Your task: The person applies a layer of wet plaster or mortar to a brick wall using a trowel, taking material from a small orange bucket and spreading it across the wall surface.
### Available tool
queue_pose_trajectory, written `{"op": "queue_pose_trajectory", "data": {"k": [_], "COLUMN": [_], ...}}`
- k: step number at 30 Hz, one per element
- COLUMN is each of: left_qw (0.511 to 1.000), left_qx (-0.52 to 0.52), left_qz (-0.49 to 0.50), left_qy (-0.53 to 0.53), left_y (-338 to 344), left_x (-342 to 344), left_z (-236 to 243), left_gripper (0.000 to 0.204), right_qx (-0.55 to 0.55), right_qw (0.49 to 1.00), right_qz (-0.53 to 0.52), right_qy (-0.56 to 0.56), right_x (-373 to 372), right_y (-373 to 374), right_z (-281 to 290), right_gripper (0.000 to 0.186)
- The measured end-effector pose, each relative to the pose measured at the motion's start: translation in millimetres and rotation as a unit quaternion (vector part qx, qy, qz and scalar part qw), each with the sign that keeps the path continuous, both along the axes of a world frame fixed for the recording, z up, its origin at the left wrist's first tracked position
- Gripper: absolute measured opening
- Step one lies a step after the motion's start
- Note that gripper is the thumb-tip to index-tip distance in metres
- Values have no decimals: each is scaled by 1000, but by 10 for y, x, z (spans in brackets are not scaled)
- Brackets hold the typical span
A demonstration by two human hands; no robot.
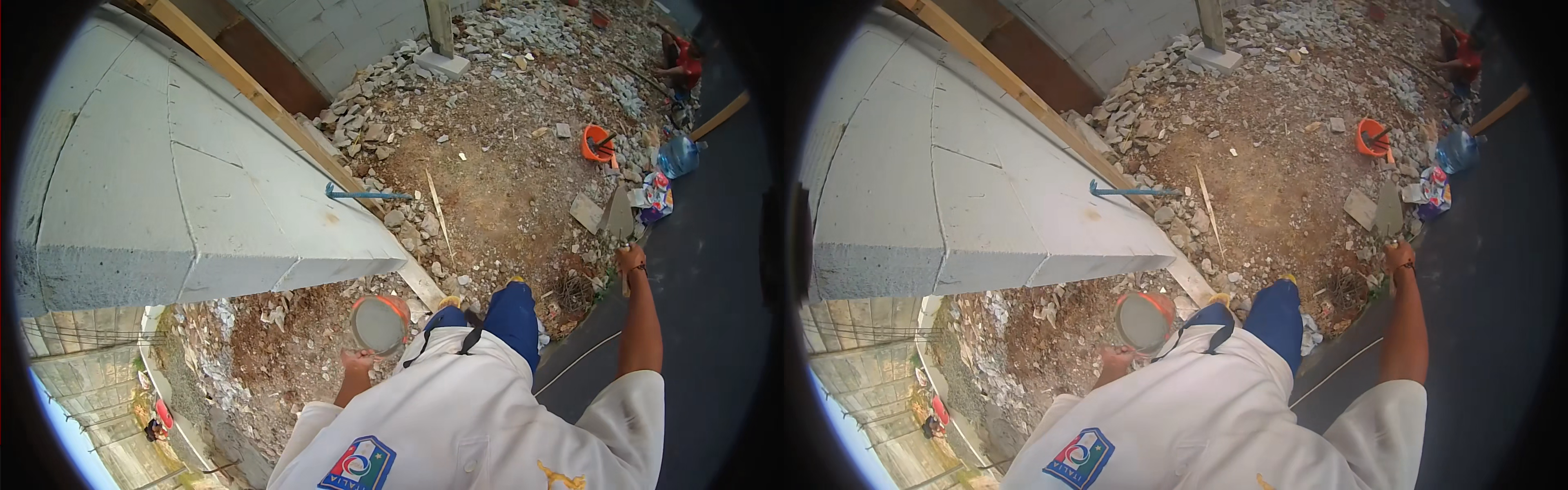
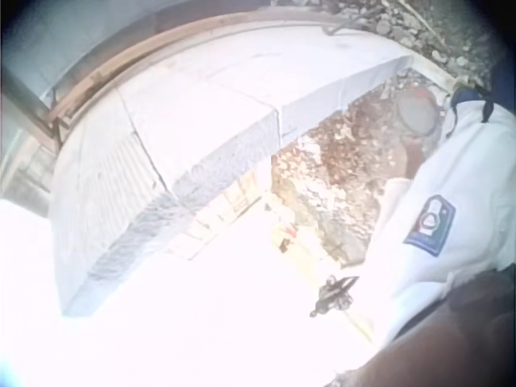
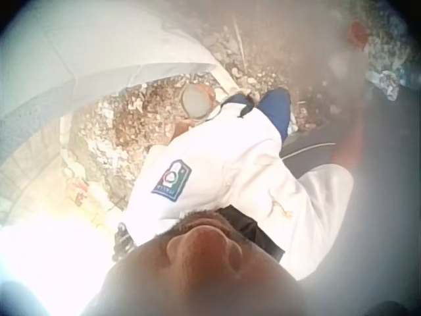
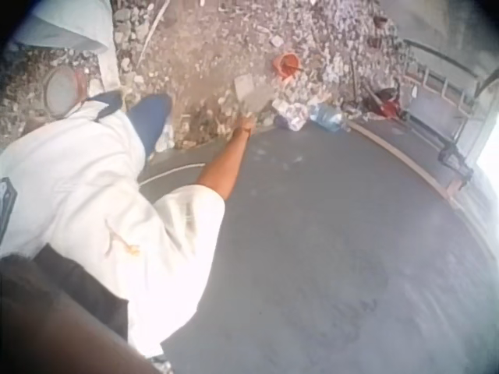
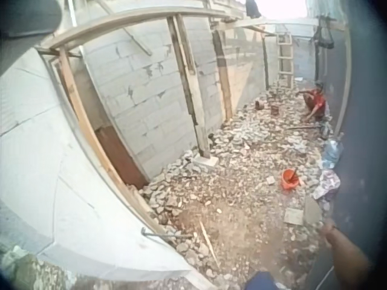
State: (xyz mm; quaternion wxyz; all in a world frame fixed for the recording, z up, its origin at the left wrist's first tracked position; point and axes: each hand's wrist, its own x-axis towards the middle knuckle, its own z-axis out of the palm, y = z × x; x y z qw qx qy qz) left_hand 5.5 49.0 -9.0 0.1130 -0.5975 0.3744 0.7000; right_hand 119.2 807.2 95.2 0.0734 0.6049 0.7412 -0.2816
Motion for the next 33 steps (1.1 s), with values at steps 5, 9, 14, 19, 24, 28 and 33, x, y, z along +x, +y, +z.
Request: {"op": "queue_pose_trajectory", "data": {"k": [5,9,14,19,24,28,33], "left_qw": [996,993,990,991,994,993,991], "left_qx": [-67,-42,-81,-68,-72,-95,-116], "left_qz": [14,110,105,80,41,0,-32], "left_qy": [63,9,-55,-83,-76,-69,-66], "left_y": [1035,2154,3638,5166,6570,7571,8521], "left_x": [-36,-150,-544,-1294,-2476,-3578,-4745], "left_z": [-750,-1318,-1397,-1429,-1734,-1848,-1838], "left_gripper": [44,45,47,48,49,50,51], "right_qx": [-12,13,97,-45,-36,-124,-156], "right_qw": [1000,1000,992,994,993,979,964], "right_qz": [-9,-29,53,-42,17,-117,-121], "right_qy": [12,0,-59,-89,-109,-116,-178], "right_x": [-341,-49,299,3,-568,-1045,-1760], "right_y": [1466,2915,4094,4704,5493,5989,6673], "right_z": [-44,-618,-1074,-1105,-1639,-1903,-2121], "right_gripper": [38,37,29,28,35,47,48]}}
